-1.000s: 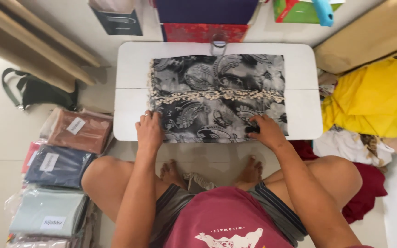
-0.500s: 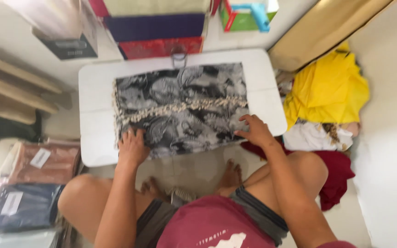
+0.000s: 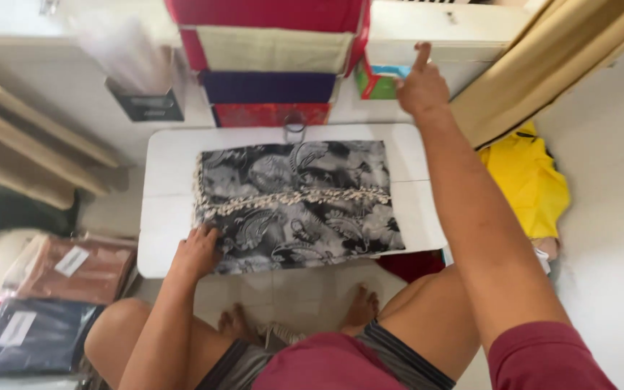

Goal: The person uses a lint roller to clean a patterned piece of fabric laid out on a white table. They roll the tool back and forth over the surface, periodically folding the fabric to access different sections and ensure thorough cleaning.

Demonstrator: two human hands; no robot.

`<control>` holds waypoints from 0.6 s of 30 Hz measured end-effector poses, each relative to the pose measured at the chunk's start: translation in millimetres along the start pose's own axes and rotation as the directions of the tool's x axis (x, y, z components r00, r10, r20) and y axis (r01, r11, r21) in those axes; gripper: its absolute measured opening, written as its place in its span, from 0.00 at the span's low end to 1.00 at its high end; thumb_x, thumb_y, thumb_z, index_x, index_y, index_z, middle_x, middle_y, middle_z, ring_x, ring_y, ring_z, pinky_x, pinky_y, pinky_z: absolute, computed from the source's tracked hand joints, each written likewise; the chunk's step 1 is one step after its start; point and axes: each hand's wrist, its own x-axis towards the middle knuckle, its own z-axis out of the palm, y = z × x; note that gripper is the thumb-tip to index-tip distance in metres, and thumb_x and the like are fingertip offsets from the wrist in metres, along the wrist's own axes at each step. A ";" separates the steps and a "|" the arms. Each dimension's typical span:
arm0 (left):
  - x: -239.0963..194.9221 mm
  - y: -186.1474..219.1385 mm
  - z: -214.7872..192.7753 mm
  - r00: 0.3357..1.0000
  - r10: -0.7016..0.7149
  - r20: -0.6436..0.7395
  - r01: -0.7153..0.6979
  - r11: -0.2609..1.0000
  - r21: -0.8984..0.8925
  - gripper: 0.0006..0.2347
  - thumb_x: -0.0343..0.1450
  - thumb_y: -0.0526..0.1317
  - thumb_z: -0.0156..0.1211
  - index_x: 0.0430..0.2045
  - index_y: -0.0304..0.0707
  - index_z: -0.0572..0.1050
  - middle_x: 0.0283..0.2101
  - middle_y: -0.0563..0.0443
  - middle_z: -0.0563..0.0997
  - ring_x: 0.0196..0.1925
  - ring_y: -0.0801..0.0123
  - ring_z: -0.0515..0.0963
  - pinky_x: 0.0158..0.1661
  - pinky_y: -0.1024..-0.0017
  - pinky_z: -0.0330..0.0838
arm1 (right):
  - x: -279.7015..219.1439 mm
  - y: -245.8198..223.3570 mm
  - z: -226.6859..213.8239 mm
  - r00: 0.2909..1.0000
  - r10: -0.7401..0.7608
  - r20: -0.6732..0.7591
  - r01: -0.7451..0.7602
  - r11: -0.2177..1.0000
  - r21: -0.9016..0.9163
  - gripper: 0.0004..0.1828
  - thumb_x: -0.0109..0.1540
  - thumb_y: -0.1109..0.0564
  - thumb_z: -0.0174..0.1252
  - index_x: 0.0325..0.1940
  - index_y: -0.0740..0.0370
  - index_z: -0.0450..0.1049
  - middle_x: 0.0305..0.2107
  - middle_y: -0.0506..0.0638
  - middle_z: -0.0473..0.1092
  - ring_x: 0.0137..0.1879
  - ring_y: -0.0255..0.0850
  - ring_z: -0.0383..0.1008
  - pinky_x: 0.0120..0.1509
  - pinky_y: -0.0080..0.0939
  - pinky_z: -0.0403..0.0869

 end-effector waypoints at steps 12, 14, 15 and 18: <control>-10.6 -13.5 -0.2 0.999 0.000 -0.053 0.006 0.994 0.108 0.17 0.66 0.41 0.61 0.49 0.54 0.72 0.58 0.54 0.70 0.63 0.60 0.71 0.57 0.56 0.75 | -163.9 -4.6 16.1 0.730 -0.665 -0.162 0.662 0.745 -0.075 0.31 0.74 0.36 0.41 0.67 0.59 0.72 0.41 0.64 0.73 0.45 0.67 0.75 0.50 0.60 0.75; -10.2 -10.5 -12.6 0.999 -0.007 -0.039 0.012 0.991 0.134 0.19 0.64 0.43 0.65 0.50 0.55 0.72 0.58 0.55 0.70 0.64 0.60 0.69 0.58 0.55 0.73 | -194.8 -15.3 35.9 0.731 -0.681 0.035 0.681 0.732 0.004 0.25 0.71 0.39 0.44 0.65 0.52 0.71 0.41 0.59 0.74 0.47 0.63 0.76 0.51 0.60 0.75; -9.9 -9.9 -19.3 0.999 -0.019 -0.035 0.024 0.986 0.164 0.21 0.62 0.44 0.69 0.50 0.56 0.72 0.59 0.56 0.70 0.66 0.61 0.67 0.60 0.54 0.71 | -208.4 -22.0 46.1 0.690 -0.690 0.219 0.691 0.718 0.086 0.20 0.69 0.42 0.48 0.63 0.45 0.71 0.42 0.55 0.75 0.49 0.59 0.77 0.52 0.61 0.76; -14.6 -8.1 -29.3 0.995 -0.095 0.012 0.093 0.990 0.102 0.23 0.60 0.44 0.71 0.50 0.54 0.74 0.58 0.55 0.70 0.66 0.59 0.67 0.59 0.53 0.70 | -215.1 -10.2 83.7 0.559 -0.694 0.454 0.752 0.655 0.075 0.19 0.69 0.40 0.45 0.64 0.34 0.66 0.37 0.47 0.71 0.44 0.53 0.77 0.48 0.55 0.77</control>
